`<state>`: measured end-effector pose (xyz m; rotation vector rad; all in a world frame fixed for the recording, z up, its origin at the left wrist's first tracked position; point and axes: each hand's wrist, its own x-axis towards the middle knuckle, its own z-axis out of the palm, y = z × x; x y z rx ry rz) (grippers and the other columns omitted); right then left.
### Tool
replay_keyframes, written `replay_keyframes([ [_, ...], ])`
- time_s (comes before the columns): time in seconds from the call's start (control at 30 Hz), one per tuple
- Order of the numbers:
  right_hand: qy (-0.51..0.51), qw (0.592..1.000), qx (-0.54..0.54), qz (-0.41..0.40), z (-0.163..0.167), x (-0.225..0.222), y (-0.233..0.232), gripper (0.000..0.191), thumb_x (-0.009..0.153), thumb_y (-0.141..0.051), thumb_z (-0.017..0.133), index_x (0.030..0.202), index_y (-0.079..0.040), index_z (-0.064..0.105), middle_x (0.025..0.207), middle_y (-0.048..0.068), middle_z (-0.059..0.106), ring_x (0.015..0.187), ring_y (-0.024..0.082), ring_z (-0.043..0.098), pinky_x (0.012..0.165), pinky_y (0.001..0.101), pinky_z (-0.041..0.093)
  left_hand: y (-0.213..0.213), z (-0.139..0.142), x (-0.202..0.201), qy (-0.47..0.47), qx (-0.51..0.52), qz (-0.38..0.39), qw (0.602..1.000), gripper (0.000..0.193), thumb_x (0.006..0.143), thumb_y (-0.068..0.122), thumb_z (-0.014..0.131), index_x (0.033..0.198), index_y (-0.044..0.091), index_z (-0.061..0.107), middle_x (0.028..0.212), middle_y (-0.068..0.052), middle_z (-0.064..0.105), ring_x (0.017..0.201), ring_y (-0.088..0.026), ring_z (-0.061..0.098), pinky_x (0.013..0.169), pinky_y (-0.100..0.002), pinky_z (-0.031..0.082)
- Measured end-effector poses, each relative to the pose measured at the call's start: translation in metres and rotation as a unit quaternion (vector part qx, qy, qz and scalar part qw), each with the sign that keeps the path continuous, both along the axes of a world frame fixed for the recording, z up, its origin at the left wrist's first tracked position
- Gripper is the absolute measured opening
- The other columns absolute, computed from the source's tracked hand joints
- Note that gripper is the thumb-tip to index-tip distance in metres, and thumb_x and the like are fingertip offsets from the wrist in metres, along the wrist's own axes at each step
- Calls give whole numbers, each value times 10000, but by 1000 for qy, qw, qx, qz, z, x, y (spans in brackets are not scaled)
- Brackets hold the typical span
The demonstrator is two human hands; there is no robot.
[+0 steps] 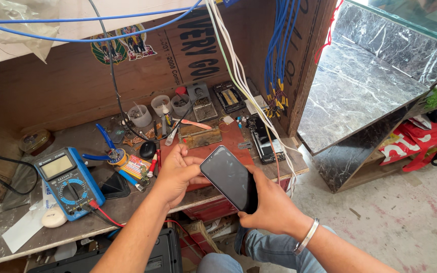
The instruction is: The person picks up a purple smartphone from a cluttered workbench, rotates it to inspect the screen and edges, then removes the back cover to expose the internal battery and components. The person places the back cover on the table and continues to hold the open phone.
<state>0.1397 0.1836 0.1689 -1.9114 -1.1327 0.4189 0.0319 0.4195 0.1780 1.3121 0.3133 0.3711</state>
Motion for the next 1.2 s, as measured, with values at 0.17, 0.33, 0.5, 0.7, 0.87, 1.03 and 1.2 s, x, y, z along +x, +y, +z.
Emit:
replay_keyframes([
  [0.17, -3, 999, 17, 27, 3, 3, -3, 958, 567, -203, 847, 1400, -49, 399, 1171, 217, 660, 1131, 378, 653, 954, 417, 507, 1, 11, -4, 17, 9, -25, 1000, 480, 797, -108, 587, 1115, 69, 275, 1022, -238, 700, 835, -283, 751, 720, -427, 650],
  [0.33, -13, 999, 24, 38, 5, 7, -2, 959, 563, -199, 854, 1398, -60, 404, 1181, 210, 659, 1137, 388, 645, 953, 421, 501, 0, 16, -3, 33, 17, -26, 999, 505, 770, -120, 555, 1164, 74, 307, 1032, -226, 703, 828, -284, 754, 728, -425, 651],
  [0.5, -11, 999, 27, 38, 3, 10, -2, 977, 560, -204, 864, 1403, -59, 394, 1191, 217, 656, 1151, 392, 636, 962, 419, 496, 1, 15, 1, 38, 20, -33, 999, 511, 778, -119, 565, 1157, 81, 286, 1049, -226, 707, 842, -279, 750, 713, -403, 622],
  [0.7, 51, 999, 1, 15, -11, 7, 1, 1054, 573, -196, 885, 1476, -54, 359, 1242, 193, 635, 1185, 298, 638, 1013, 371, 483, 11, 4, 5, 43, -9, -38, 998, 458, 828, -16, 589, 1152, 86, 282, 1060, -211, 722, 889, -271, 748, 763, -415, 628],
  [0.87, 238, 960, 145, 35, -18, -1, 14, 942, 633, -148, 852, 1453, 0, 413, 1317, 177, 636, 1254, 236, 586, 1085, 335, 429, -13, -7, 3, -55, -130, 16, 990, 440, 932, 176, 628, 1303, 101, 402, 1140, -179, 667, 1001, -283, 708, 892, -454, 591],
  [1.03, 103, 988, 79, -85, -6, 3, 28, 1013, 597, -160, 859, 1462, -24, 349, 1284, 203, 637, 1204, 296, 641, 1004, 365, 495, -92, -28, 0, -8, -107, 133, 985, 625, 900, 200, 634, 1478, 120, 408, 1365, -95, 635, 1198, -214, 613, 954, -391, 480],
  [1.2, -1, 997, 78, -29, 7, -10, 25, 948, 671, -155, 807, 1490, -22, 348, 1306, 259, 622, 1234, 400, 612, 977, 412, 505, -112, -31, 9, -18, -68, 125, 990, 720, 868, 147, 704, 1488, 133, 340, 1386, -38, 567, 1284, -169, 554, 1052, -331, 436],
])
